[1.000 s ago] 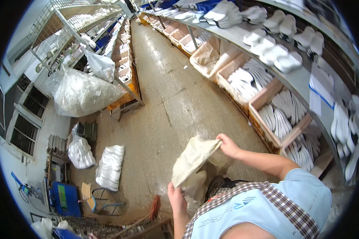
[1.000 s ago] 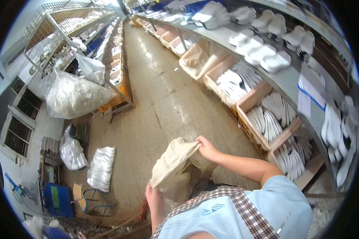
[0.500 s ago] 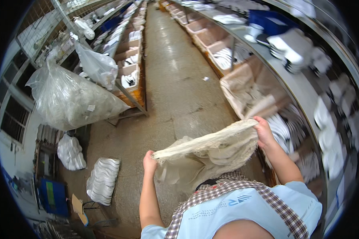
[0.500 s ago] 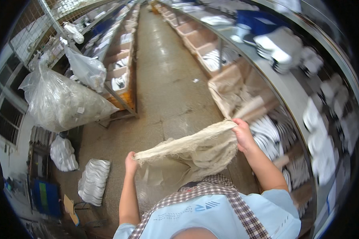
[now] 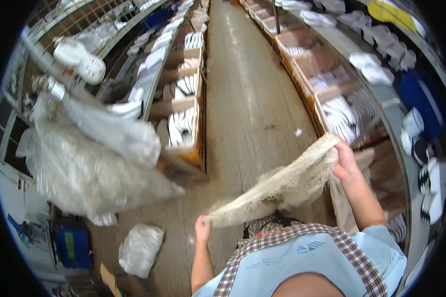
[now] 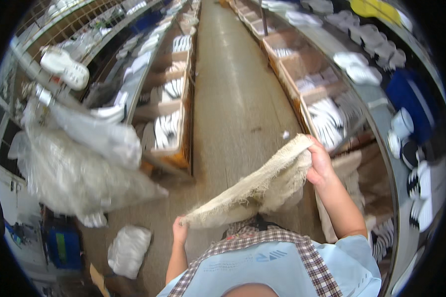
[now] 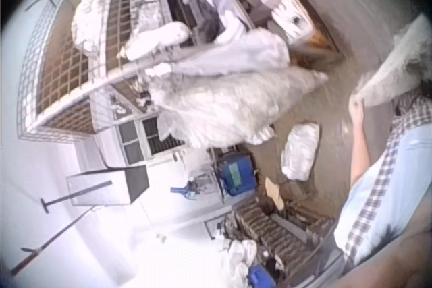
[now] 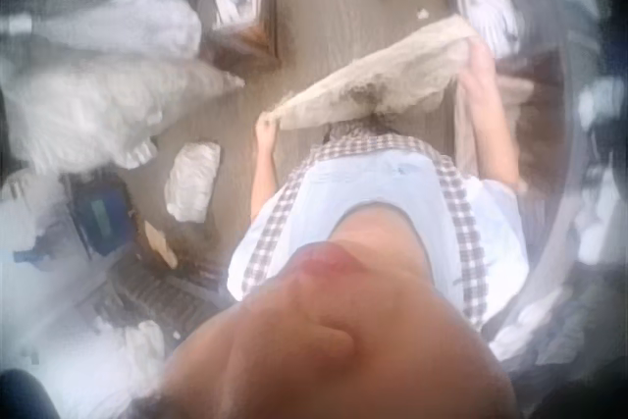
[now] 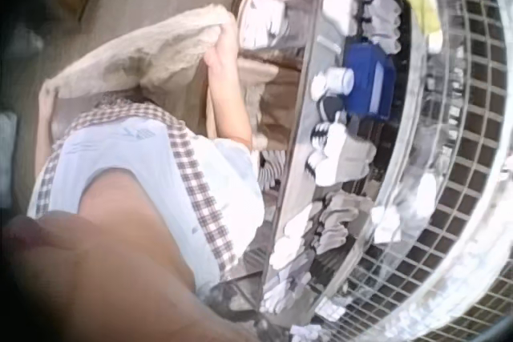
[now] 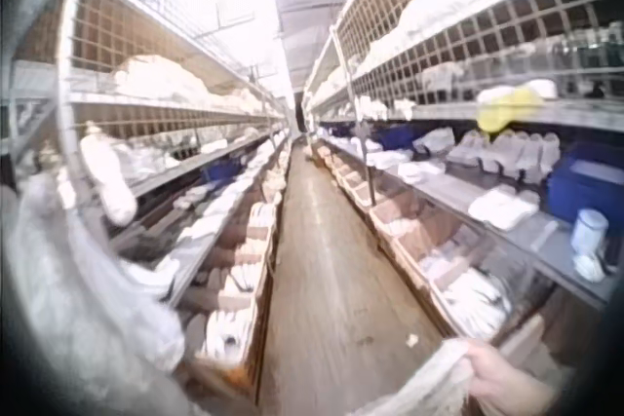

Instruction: The person picks up pairs of white slippers with black soles from a table, inspects them by turning them over, and places them into a large white sack. The person then ties the sack closed and moves it to the floor.

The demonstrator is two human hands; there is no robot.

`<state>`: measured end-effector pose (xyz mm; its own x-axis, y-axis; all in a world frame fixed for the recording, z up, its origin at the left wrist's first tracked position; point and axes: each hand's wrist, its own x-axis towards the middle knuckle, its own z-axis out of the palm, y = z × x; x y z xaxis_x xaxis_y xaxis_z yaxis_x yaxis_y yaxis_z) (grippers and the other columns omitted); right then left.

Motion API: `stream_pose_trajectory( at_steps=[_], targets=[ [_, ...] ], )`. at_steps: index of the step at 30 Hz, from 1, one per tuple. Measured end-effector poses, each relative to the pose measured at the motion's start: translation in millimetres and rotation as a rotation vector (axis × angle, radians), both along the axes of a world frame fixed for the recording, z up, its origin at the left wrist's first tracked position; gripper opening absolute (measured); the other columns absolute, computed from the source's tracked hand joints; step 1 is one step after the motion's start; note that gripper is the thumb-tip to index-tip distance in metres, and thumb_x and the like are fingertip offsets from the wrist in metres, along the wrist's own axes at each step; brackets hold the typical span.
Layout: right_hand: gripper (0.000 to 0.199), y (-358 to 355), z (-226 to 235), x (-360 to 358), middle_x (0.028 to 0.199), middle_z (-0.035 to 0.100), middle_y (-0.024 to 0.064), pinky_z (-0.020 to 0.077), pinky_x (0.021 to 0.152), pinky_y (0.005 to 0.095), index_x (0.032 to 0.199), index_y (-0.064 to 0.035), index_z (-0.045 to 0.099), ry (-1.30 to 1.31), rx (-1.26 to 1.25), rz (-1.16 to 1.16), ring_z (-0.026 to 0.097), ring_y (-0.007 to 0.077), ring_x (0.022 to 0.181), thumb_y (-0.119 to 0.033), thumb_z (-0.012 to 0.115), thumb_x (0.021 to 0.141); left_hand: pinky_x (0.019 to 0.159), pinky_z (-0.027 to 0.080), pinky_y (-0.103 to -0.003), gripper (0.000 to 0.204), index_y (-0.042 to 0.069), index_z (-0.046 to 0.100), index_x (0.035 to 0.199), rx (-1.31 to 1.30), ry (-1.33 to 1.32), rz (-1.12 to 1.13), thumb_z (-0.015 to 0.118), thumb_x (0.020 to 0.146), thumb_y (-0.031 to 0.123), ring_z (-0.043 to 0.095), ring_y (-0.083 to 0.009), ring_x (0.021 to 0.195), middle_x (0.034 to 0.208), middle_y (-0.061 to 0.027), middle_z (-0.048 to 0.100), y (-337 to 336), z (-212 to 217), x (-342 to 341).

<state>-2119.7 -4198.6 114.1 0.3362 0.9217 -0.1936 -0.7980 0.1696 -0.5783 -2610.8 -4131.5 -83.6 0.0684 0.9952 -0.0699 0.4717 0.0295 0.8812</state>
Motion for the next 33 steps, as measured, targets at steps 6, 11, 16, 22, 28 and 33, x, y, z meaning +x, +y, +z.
stream_pose_trajectory(
  at_steps=[6,11,16,22,28,33],
  targets=[
    [0.036,191,24,157,0.111,0.059,0.0171,0.0421,0.094,0.0411,0.109,0.0004,0.056,0.078,-0.125,-0.199,0.056,0.0290,0.104,-0.027,0.040,0.092,0.068,0.045,-0.029,0.013,0.001,0.057,0.085,-0.032,-0.086,-0.183,0.060,0.079,0.012,0.054,-0.0141,0.073,0.075,-0.0073,0.059,263,70,160],
    [0.030,297,-4,300,0.101,0.062,0.0160,0.0452,0.090,0.0444,0.099,-0.0014,0.058,0.068,-0.017,-0.391,0.058,0.0288,0.096,-0.025,0.041,0.093,0.079,0.047,-0.039,0.037,0.015,0.063,0.101,0.035,0.718,-1.279,0.068,0.072,0.037,0.060,-0.0284,0.094,0.103,-0.0092,0.064,474,93,270],
    [0.025,478,-25,418,0.105,0.061,0.0156,0.0457,0.089,0.0409,0.104,-0.0005,0.057,0.063,-0.096,-0.468,0.057,0.0278,0.099,-0.015,0.040,0.092,0.072,0.049,-0.041,0.029,0.000,0.060,0.090,-0.085,0.865,-0.519,0.051,0.084,0.027,0.062,-0.0309,0.077,0.082,-0.0197,0.063,732,89,359],
    [0.031,751,9,515,0.114,0.057,0.0156,0.0420,0.096,0.0418,0.109,0.0006,0.054,0.032,-0.083,-0.506,0.054,0.0279,0.106,-0.020,0.037,0.094,0.069,0.049,-0.031,0.023,0.000,0.055,0.097,-0.017,-0.558,-0.097,0.062,0.082,0.017,0.059,-0.0175,0.075,0.088,-0.0100,0.063,945,167,466],
    [0.027,936,-44,597,0.100,0.062,0.0118,0.0466,0.088,0.0392,0.102,-0.0021,0.058,-0.174,-0.221,-0.292,0.059,0.0265,0.095,-0.024,0.045,0.091,0.079,0.048,-0.041,0.060,0.005,0.054,0.112,-0.022,0.983,-0.624,0.076,0.065,0.035,0.057,-0.0304,0.102,0.115,-0.0159,0.055,1087,67,485],
    [0.071,1039,-77,634,0.112,0.060,0.0202,0.0476,0.083,0.0394,0.119,-0.0018,0.054,-1.753,-1.118,0.842,0.059,0.0321,0.099,-0.052,0.068,0.070,0.072,0.049,-0.042,0.018,0.004,0.062,0.089,-0.024,0.805,-0.417,0.056,0.077,0.017,0.062,-0.0322,0.083,0.087,-0.0177,0.064,1222,-8,488]
  ],
)
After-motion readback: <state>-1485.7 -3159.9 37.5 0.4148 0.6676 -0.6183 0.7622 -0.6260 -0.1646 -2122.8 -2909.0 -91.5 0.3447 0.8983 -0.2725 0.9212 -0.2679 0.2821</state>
